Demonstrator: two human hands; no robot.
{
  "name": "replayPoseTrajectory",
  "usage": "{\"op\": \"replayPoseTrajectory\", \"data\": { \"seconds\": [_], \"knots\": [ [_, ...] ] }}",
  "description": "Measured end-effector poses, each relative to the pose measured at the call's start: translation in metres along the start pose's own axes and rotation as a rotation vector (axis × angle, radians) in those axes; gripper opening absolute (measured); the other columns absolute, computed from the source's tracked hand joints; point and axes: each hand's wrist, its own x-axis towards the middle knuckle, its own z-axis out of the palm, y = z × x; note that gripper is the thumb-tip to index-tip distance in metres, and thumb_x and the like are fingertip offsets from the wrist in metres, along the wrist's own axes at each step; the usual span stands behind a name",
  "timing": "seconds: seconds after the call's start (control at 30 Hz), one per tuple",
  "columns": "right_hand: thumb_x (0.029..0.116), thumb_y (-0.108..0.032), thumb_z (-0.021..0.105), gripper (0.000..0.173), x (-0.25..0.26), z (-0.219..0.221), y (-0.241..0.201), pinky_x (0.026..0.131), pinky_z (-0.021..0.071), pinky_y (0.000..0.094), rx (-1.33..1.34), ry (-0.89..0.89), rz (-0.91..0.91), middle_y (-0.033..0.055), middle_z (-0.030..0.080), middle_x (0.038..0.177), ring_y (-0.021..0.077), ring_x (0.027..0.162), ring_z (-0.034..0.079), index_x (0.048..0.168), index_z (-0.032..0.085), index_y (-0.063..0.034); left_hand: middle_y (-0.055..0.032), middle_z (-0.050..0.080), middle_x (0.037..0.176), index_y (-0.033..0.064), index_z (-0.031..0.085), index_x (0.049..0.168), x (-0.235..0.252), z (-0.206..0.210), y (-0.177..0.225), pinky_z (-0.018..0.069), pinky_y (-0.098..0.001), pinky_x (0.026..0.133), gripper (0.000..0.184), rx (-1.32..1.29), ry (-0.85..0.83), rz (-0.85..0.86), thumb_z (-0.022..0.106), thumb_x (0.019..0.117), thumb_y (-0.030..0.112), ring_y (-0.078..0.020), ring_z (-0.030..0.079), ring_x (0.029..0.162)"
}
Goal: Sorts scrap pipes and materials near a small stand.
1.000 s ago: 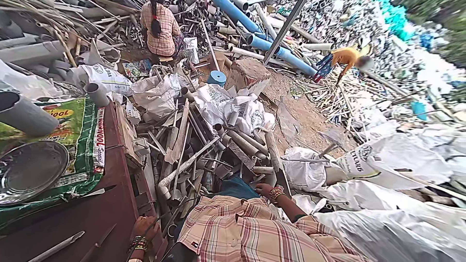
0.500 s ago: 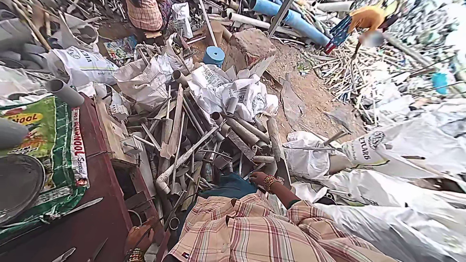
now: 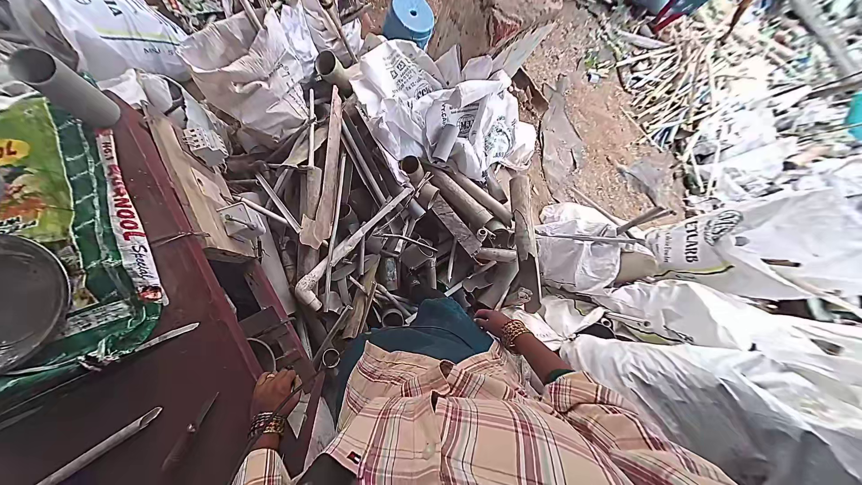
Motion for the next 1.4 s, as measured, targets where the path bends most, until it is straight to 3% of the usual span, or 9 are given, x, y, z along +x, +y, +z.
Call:
{"op": "replayPoseTrajectory", "data": {
  "seconds": [0.2, 0.33, 0.53, 0.63, 0.83, 0.93, 1.07, 1.2, 1.4],
  "knots": [
    [0.1101, -0.021, 0.047, 0.037, -0.016, -0.010, -0.030, 0.112, 0.0397, 0.0585, -0.015, 0.127, 0.016, 0.0303, 0.061, 0.134, 0.0433, 0.130, 0.057, 0.133, 0.061, 0.0047, -0.0202, 0.076, 0.109, -0.0039, 0.076, 0.101, -0.004, -0.007, 0.000, 0.0419, -0.0523, 0.111, 0.027, -0.078, -0.001, 0.022, 0.060, 0.0986, 0.018, -0.0375, 0.070, 0.111],
    [0.1095, -0.021, 0.047, 0.037, -0.022, -0.027, -0.060, 0.112, 0.0400, 0.0587, -0.150, 0.181, -0.030, 0.0300, 0.063, 0.133, 0.0428, 0.130, 0.058, 0.131, 0.063, 0.0044, -0.0204, 0.076, 0.104, -0.0051, 0.075, 0.095, -0.003, -0.002, -0.003, 0.0438, -0.0524, 0.109, 0.026, -0.149, 0.097, 0.056, 0.060, 0.0966, 0.016, -0.0371, 0.072, 0.107],
    [0.1101, -0.023, 0.048, 0.039, -0.022, -0.038, -0.079, 0.114, 0.0383, 0.0574, -0.227, 0.125, -0.057, 0.0293, 0.062, 0.136, 0.0422, 0.132, 0.056, 0.136, 0.060, 0.0029, -0.0213, 0.074, 0.115, -0.0054, 0.075, 0.108, -0.002, -0.010, -0.001, 0.0385, -0.0518, 0.113, 0.031, -0.145, -0.001, 0.046, 0.057, 0.1003, 0.019, -0.0377, 0.068, 0.116],
    [0.1099, -0.023, 0.049, 0.039, -0.011, -0.043, -0.078, 0.112, 0.0406, 0.0558, -0.223, 0.067, -0.091, 0.0293, 0.063, 0.133, 0.0412, 0.128, 0.059, 0.135, 0.061, 0.0044, -0.0198, 0.075, 0.112, -0.0053, 0.075, 0.103, -0.002, -0.005, -0.002, 0.0410, -0.0509, 0.111, 0.029, -0.159, 0.073, 0.057, 0.058, 0.0984, 0.018, -0.0360, 0.070, 0.113],
    [0.1107, -0.024, 0.047, 0.040, 0.004, -0.068, -0.096, 0.111, 0.0410, 0.0565, -0.294, 0.013, -0.136, 0.0294, 0.064, 0.132, 0.0419, 0.126, 0.060, 0.136, 0.060, 0.0037, -0.0171, 0.075, 0.118, -0.0022, 0.075, 0.112, 0.001, -0.010, 0.001, 0.0387, -0.0485, 0.113, 0.033, -0.110, -0.043, -0.005, 0.055, 0.0998, 0.021, -0.0332, 0.068, 0.117],
    [0.1109, -0.024, 0.047, 0.040, 0.006, -0.079, -0.107, 0.113, 0.0401, 0.0557, -0.298, -0.016, -0.147, 0.0291, 0.062, 0.135, 0.0413, 0.129, 0.059, 0.139, 0.059, 0.0025, -0.0184, 0.072, 0.123, -0.0038, 0.071, 0.118, 0.003, -0.022, 0.007, 0.0333, -0.0473, 0.117, 0.036, -0.085, -0.211, -0.069, 0.051, 0.1034, 0.022, -0.0333, 0.064, 0.124],
    [0.1108, -0.023, 0.047, 0.039, 0.024, -0.098, -0.095, 0.112, 0.0407, 0.0560, -0.296, -0.058, -0.155, 0.0294, 0.063, 0.132, 0.0421, 0.127, 0.060, 0.137, 0.060, 0.0038, -0.0206, 0.075, 0.111, -0.0049, 0.075, 0.105, 0.006, 0.002, 0.004, 0.0396, -0.0509, 0.112, 0.032, -0.082, -0.097, -0.070, 0.056, 0.1000, 0.020, -0.0364, 0.069, 0.113],
    [0.1105, -0.024, 0.047, 0.039, 0.038, -0.112, -0.066, 0.109, 0.0432, 0.0564, -0.247, -0.062, -0.097, 0.0283, 0.064, 0.131, 0.0412, 0.123, 0.062, 0.135, 0.061, 0.0040, -0.0166, 0.071, 0.126, 0.0000, 0.071, 0.120, 0.012, -0.011, 0.007, 0.0311, -0.0470, 0.119, 0.037, -0.025, -0.315, -0.145, 0.051, 0.1044, 0.027, -0.0309, 0.061, 0.128],
    [0.1102, -0.023, 0.047, 0.038, 0.037, -0.100, -0.043, 0.109, 0.0442, 0.0561, -0.169, 0.025, -0.038, 0.0277, 0.065, 0.130, 0.0409, 0.122, 0.064, 0.134, 0.062, 0.0031, -0.0186, 0.074, 0.118, -0.0018, 0.075, 0.112, 0.008, -0.012, 0.011, 0.0363, -0.0500, 0.116, 0.034, -0.064, -0.157, -0.130, 0.053, 0.1024, 0.022, -0.0346, 0.066, 0.120]
  ]
}}
